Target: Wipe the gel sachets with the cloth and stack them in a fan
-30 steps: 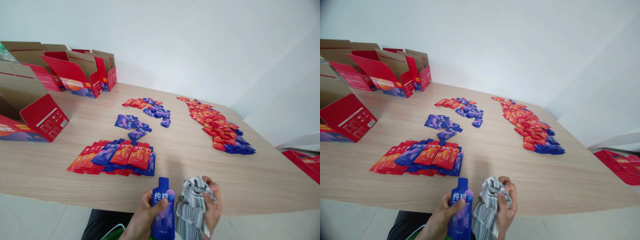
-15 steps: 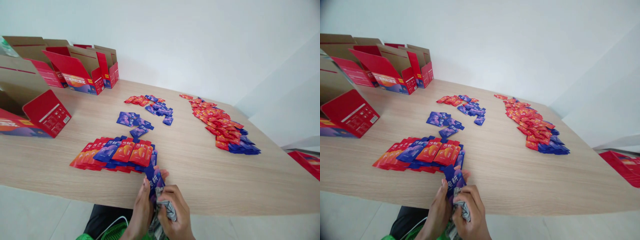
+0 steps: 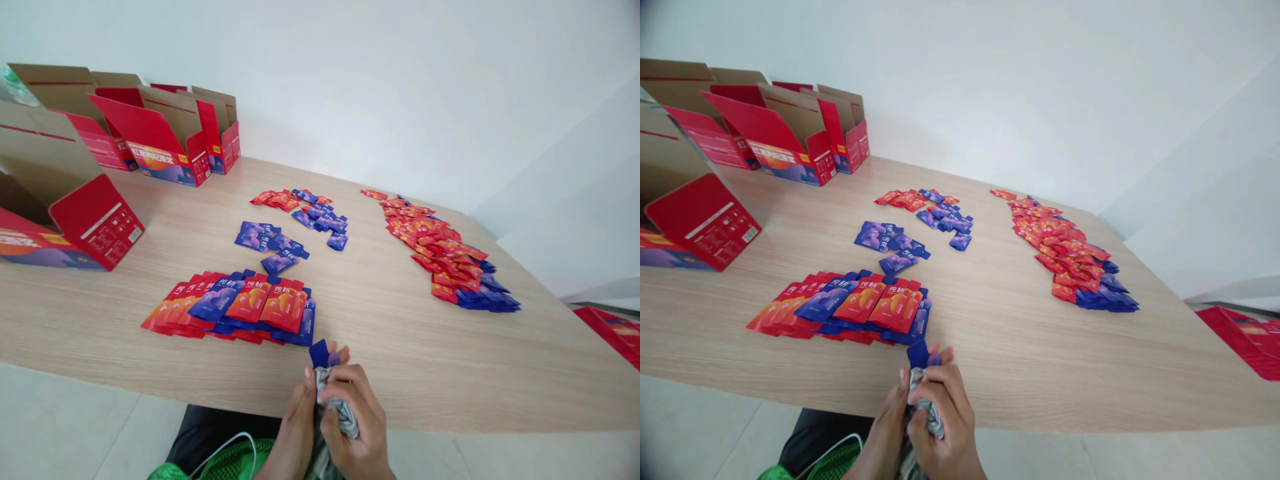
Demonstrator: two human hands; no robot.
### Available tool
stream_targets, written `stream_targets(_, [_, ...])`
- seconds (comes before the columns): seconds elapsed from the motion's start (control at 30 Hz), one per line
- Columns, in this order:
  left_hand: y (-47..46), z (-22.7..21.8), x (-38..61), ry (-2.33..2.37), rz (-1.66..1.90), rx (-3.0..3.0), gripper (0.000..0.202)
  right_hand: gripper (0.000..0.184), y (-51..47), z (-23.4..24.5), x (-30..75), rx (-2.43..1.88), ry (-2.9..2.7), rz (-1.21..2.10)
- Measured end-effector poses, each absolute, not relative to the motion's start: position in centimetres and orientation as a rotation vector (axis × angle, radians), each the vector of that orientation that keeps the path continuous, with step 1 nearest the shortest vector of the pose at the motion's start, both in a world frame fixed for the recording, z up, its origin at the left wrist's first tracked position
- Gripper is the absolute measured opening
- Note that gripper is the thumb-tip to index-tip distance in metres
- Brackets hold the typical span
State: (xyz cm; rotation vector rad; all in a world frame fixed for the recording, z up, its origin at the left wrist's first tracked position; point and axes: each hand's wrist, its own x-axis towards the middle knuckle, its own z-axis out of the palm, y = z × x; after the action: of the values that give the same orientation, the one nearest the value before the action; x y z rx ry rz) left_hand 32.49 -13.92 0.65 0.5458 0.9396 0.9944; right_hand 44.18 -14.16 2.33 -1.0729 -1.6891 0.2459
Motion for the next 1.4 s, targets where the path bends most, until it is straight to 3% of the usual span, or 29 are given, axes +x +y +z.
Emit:
stream_targets(0.17, [-12.5, 1.4, 30.9, 0.989, 1.094, 0.591, 0.063, 0.023, -15.2, 1.1, 43.7, -1.020, -1.823, 0.444])
stream_targets(0.43, [-14.8, -2.0, 33.1, 0.971, 1.094, 0.506, 0.051, 0.024, -13.5, 3.4, 44.4, -1.104, -1.684, 0.269])
stream_targets(0.67, [-12.7, -1.2, 30.5, 1.037, 1.177, 0.527, 0.059, 0.030, -13.3, 3.1, 46.1, -1.159, -1.722, 0.550])
stream_targets(0.83, [-11.7, -0.2, 29.7, 1.039, 1.201, 0.540, 0.071, 0.020, -11.4, 4.1, 47.2, -1.303, -1.764, 0.787])
stream_targets(1.2, [-10.6, 0.9, 28.5, 0.904, 1.205, 0.666, 0.062, 0.032, -6.7, 7.4, 47.6, -1.213, -2.187, 1.180])
stream_targets(1.4, [-10.3, 0.4, 28.2, 0.918, 1.237, 0.608, 0.061, 0.038, -5.7, 7.8, 46.9, -1.160, -2.228, 1.196])
